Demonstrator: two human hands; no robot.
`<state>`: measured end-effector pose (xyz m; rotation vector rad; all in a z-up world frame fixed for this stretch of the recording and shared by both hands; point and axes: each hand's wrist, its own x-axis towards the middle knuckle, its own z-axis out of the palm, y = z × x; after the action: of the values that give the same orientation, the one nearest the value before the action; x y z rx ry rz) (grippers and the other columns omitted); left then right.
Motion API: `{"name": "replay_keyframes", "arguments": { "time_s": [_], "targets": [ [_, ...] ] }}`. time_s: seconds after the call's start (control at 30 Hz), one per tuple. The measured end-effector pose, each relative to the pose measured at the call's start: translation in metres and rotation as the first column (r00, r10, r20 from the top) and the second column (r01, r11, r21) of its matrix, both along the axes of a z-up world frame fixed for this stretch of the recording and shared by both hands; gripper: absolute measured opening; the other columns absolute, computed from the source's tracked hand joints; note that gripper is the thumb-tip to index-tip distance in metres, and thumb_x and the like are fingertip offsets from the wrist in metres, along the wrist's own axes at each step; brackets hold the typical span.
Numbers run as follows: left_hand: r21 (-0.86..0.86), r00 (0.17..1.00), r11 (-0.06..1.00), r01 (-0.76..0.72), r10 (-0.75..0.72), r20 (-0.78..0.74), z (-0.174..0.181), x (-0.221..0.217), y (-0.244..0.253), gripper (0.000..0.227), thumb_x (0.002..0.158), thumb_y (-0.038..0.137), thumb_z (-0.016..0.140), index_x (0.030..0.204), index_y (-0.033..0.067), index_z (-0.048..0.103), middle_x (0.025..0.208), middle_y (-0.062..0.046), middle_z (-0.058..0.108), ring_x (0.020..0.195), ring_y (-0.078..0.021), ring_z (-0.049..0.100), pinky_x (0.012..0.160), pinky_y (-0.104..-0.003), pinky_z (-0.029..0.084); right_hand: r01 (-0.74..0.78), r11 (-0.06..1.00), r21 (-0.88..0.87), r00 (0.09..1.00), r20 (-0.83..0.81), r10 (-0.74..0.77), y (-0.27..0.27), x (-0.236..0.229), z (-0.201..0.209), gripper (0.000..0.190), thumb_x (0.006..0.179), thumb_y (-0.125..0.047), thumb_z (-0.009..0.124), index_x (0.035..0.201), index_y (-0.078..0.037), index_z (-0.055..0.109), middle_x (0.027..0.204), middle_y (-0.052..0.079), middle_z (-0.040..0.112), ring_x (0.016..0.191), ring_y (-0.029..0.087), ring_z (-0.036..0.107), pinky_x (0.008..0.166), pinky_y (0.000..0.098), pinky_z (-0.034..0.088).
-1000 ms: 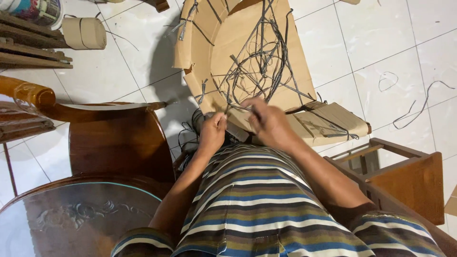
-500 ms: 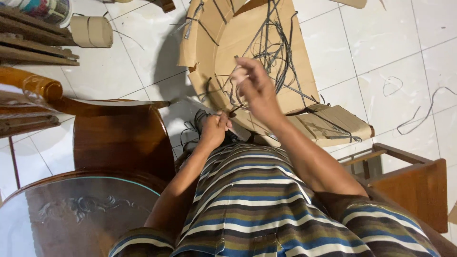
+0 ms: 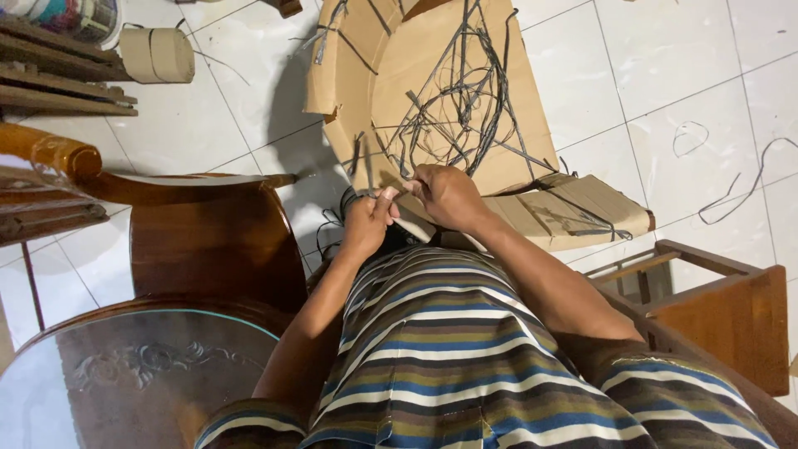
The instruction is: Threading and weaving black cords through a cardboard furniture frame using a long needle
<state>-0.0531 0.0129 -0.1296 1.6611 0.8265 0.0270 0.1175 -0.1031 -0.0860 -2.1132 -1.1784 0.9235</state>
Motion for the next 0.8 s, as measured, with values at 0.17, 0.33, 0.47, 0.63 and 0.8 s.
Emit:
{"name": "replay_keyframes", "arguments": {
  "time_s": [0.17, 0.33, 0.47, 0.63, 0.8],
  "targets": [
    [-0.084, 0.998, 0.995, -0.052, 0.054, 0.017, 0.007, 0.001, 0.001, 0.051, 0.113, 0.035, 0.05, 0.08, 0.0079, 0.077, 0.063, -0.012, 0.069, 0.066, -0.0253, 0.066, 0.072, -0.041, 0.057, 0.103, 0.986, 0.127, 0.991, -0.092, -0.092, -0.01, -0.004, 0.006, 0.027, 0.102, -0.032, 0.063, 0.086, -0.009, 0.065, 0.07, 0.018, 0.064, 0.073, 0.043, 0.068, 0.067, 0.0492, 0.053],
    [-0.097, 0.999, 0.994, -0.049, 0.051, 0.019, -0.021, -0.007, -0.006, 0.051, 0.11, 0.04, 0.056, 0.075, 0.0068, 0.074, 0.066, -0.014, 0.07, 0.07, -0.026, 0.068, 0.072, -0.041, 0.056, 0.138, 0.963, 0.231, 0.979, -0.18, -0.097, -0.011, 0.002, 0.037, 0.024, 0.102, -0.024, 0.064, 0.086, -0.006, 0.065, 0.07, 0.018, 0.064, 0.071, 0.042, 0.066, 0.068, 0.0467, 0.053],
    [-0.067, 0.998, 0.995, -0.068, 0.069, 0.007, -0.025, -0.017, -0.008, 0.049, 0.11, 0.038, 0.057, 0.08, 0.0052, 0.076, 0.068, -0.017, 0.072, 0.073, -0.0293, 0.07, 0.073, -0.043, 0.057, 0.109, 0.935, 0.339, 0.979, -0.198, -0.043, -0.005, 0.004, 0.057, 0.023, 0.103, -0.02, 0.063, 0.085, -0.005, 0.064, 0.068, 0.017, 0.063, 0.068, 0.039, 0.064, 0.069, 0.0457, 0.053],
    [-0.065, 0.993, 0.992, -0.111, 0.112, 0.022, -0.039, -0.024, -0.014, 0.044, 0.11, 0.036, 0.058, 0.094, -0.0009, 0.077, 0.073, -0.018, 0.074, 0.075, -0.0271, 0.072, 0.075, -0.044, 0.058, 0.109, 0.911, 0.397, 0.981, -0.193, -0.033, -0.01, 0.01, 0.064, 0.02, 0.103, -0.017, 0.064, 0.087, -0.004, 0.065, 0.07, 0.017, 0.064, 0.069, 0.039, 0.064, 0.069, 0.0455, 0.052],
    [-0.102, 0.992, 0.989, -0.111, 0.117, 0.047, -0.055, -0.026, -0.021, 0.042, 0.111, 0.033, 0.057, 0.123, -0.0052, 0.07, 0.084, -0.021, 0.076, 0.084, -0.0303, 0.074, 0.08, -0.046, 0.061, 0.204, 0.88, 0.428, 0.963, -0.248, -0.103, -0.022, 0.023, 0.059, 0.018, 0.102, -0.011, 0.066, 0.086, -0.003, 0.065, 0.067, 0.012, 0.062, 0.063, 0.028, 0.058, 0.068, 0.0398, 0.049]
  ]
}}
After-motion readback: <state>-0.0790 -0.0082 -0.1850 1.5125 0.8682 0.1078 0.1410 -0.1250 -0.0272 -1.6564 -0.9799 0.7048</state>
